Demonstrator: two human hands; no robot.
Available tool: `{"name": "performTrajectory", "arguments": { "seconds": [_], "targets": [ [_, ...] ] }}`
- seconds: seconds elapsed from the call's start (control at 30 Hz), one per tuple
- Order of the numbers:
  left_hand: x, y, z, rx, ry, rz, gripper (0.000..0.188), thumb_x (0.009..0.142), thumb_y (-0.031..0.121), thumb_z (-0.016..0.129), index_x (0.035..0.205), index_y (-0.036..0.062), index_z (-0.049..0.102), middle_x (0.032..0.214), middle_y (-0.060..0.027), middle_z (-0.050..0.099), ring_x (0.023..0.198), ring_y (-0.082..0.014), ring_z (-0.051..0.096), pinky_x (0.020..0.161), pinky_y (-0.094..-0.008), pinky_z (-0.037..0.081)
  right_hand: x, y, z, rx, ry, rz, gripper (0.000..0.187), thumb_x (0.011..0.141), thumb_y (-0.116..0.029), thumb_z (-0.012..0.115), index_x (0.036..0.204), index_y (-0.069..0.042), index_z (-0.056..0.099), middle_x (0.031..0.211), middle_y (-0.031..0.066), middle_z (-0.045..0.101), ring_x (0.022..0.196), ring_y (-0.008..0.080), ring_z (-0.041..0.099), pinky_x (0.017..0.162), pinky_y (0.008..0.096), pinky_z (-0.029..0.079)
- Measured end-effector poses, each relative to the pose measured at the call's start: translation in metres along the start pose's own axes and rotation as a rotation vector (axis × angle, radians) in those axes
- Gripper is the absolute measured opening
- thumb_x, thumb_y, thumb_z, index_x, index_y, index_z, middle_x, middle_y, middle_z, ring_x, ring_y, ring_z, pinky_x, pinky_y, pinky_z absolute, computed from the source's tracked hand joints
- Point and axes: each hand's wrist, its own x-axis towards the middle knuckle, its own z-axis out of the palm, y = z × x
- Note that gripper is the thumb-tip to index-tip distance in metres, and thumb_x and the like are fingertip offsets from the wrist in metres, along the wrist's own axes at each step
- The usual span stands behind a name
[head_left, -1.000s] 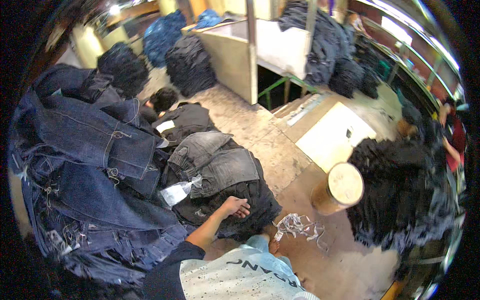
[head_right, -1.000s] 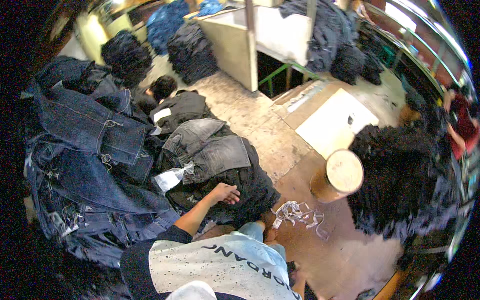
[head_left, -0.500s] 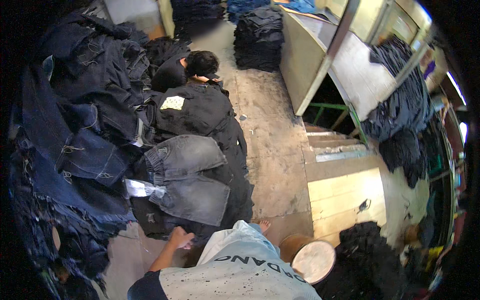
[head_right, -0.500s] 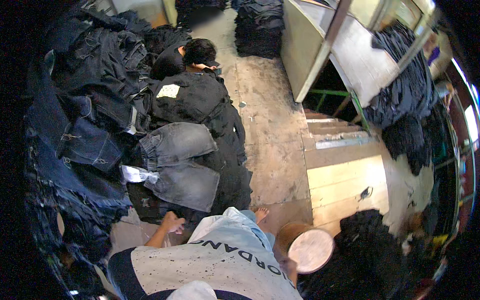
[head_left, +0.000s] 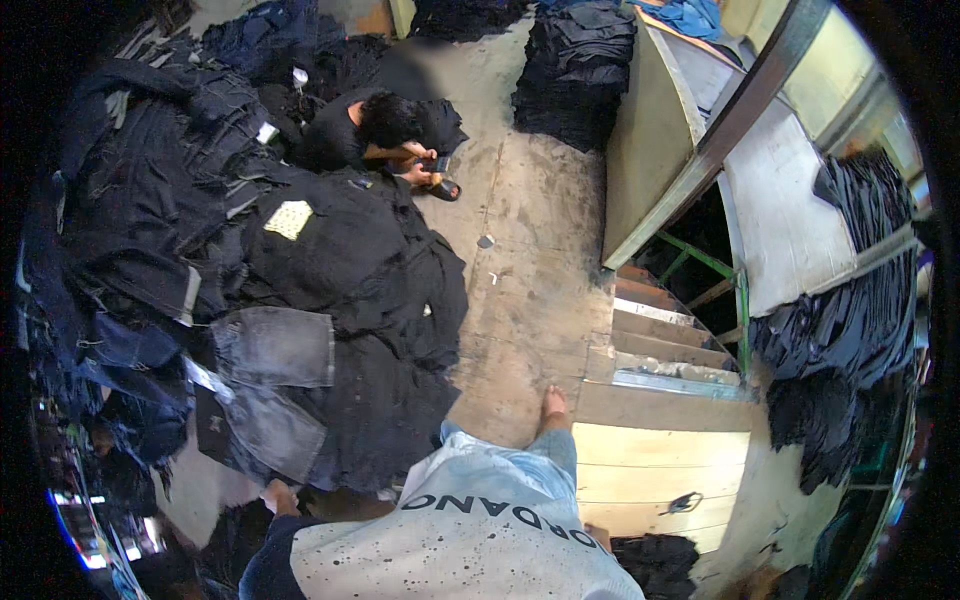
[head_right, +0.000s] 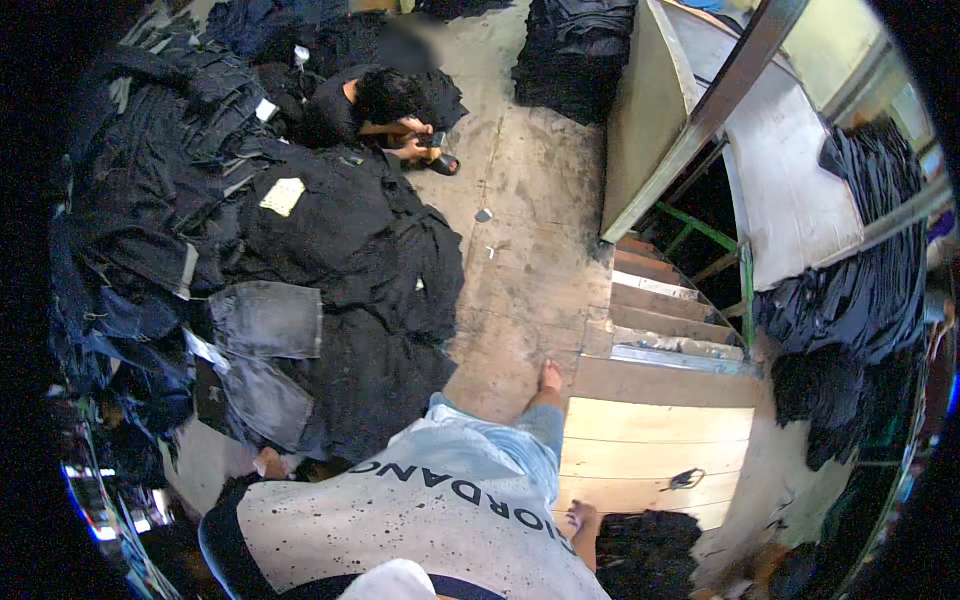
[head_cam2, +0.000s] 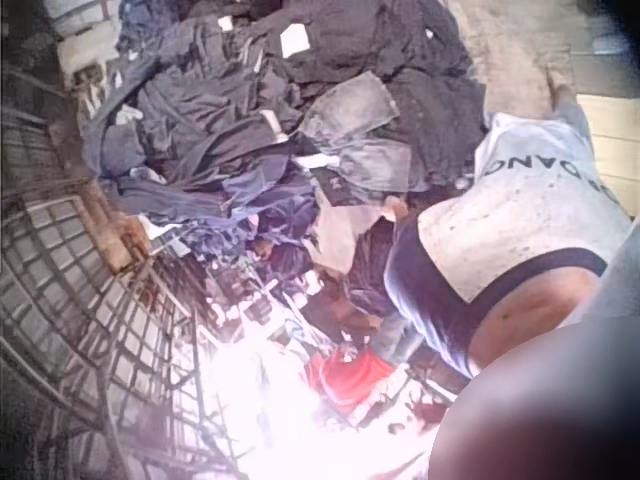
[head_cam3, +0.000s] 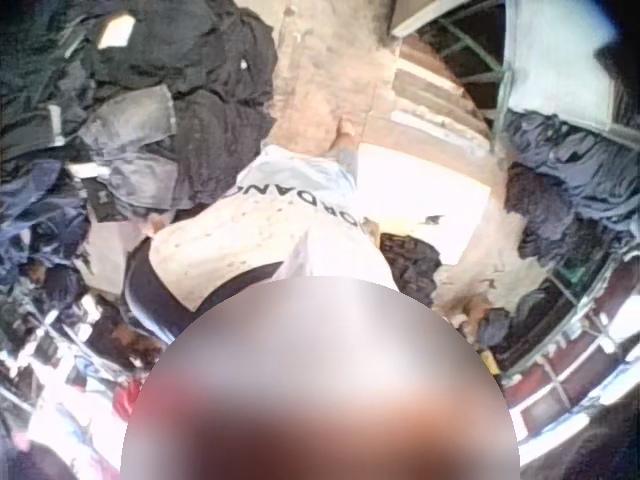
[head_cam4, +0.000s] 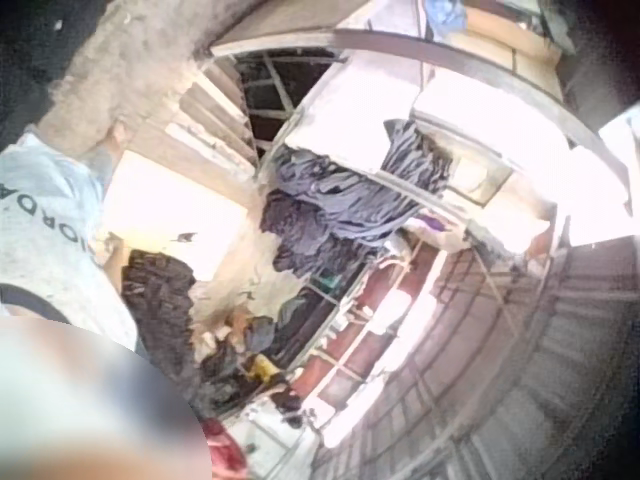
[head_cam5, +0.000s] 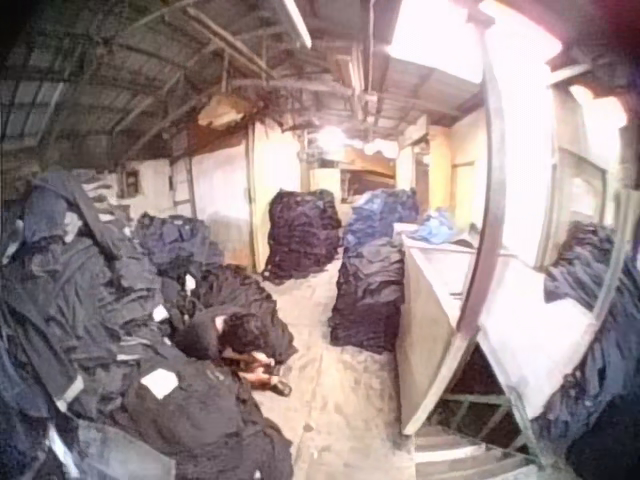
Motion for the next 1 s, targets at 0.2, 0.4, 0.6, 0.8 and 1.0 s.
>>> {"name": "performTrajectory", "arguments": {
  "seconds": [0.2,0.4,0.6,0.8,1.0],
  "targets": [
    [-0.195,0.087,0.081,-0.327,-1.103,-0.292,0.054,0.096,0.050,0.043,0.124,0.0046,0.053,0.102,-0.0167,0.068,0.091,-0.0318,0.066,0.083,-0.0497,0.053,0.172,-0.254,-0.206,-0.477,0.164,-0.147,0.021,0.090,-0.031,0.062,0.085,-0.011,0.066,0.060,0.0069,0.058,0.043,0.0228,0.057,0.037,0.0364,0.047],
    [-0.331,0.143,0.113,-0.499,-1.141,-0.426,0.053,0.098,0.052,0.044,0.123,0.0069,0.053,0.098,-0.0148,0.067,0.083,-0.0292,0.065,0.077,-0.0482,0.053,0.204,-0.632,-0.177,-0.965,0.423,-0.810,0.046,0.084,-0.047,0.067,0.111,-0.010,0.070,0.108,0.0213,0.069,0.102,0.0371,0.065,0.087,0.0433,0.051],
    [-0.367,0.188,0.154,-0.748,-0.884,-0.629,0.050,0.097,0.052,0.046,0.118,0.0073,0.053,0.091,-0.0136,0.066,0.073,-0.0268,0.064,0.067,-0.0464,0.053,0.122,-0.817,0.054,-1.097,0.163,-1.069,0.044,0.087,-0.046,0.061,0.096,-0.005,0.074,0.087,0.0191,0.072,0.082,0.0315,0.071,0.076,0.0426,0.053],
    [-0.387,0.289,0.183,-1.308,-0.804,-0.670,0.047,0.097,0.050,0.048,0.117,0.0081,0.053,0.087,-0.0131,0.066,0.063,-0.0262,0.064,0.061,-0.0445,0.053,0.083,-0.856,0.256,-1.630,-0.823,-1.207,0.037,0.091,-0.036,0.059,0.112,-0.007,0.068,0.112,0.0116,0.070,0.102,0.0260,0.066,0.089,0.0363,0.052],
    [-0.422,0.386,0.161,-1.386,-0.560,-0.740,0.048,0.098,0.048,0.050,0.122,0.0060,0.053,0.092,-0.0151,0.067,0.068,-0.0277,0.067,0.059,-0.0410,0.053,-0.033,-0.929,0.420,-1.857,-0.638,-1.308,0.036,0.088,-0.041,0.063,0.109,-0.012,0.068,0.103,0.0111,0.071,0.096,0.0264,0.068,0.083,0.0363,0.053]
  ]
}}
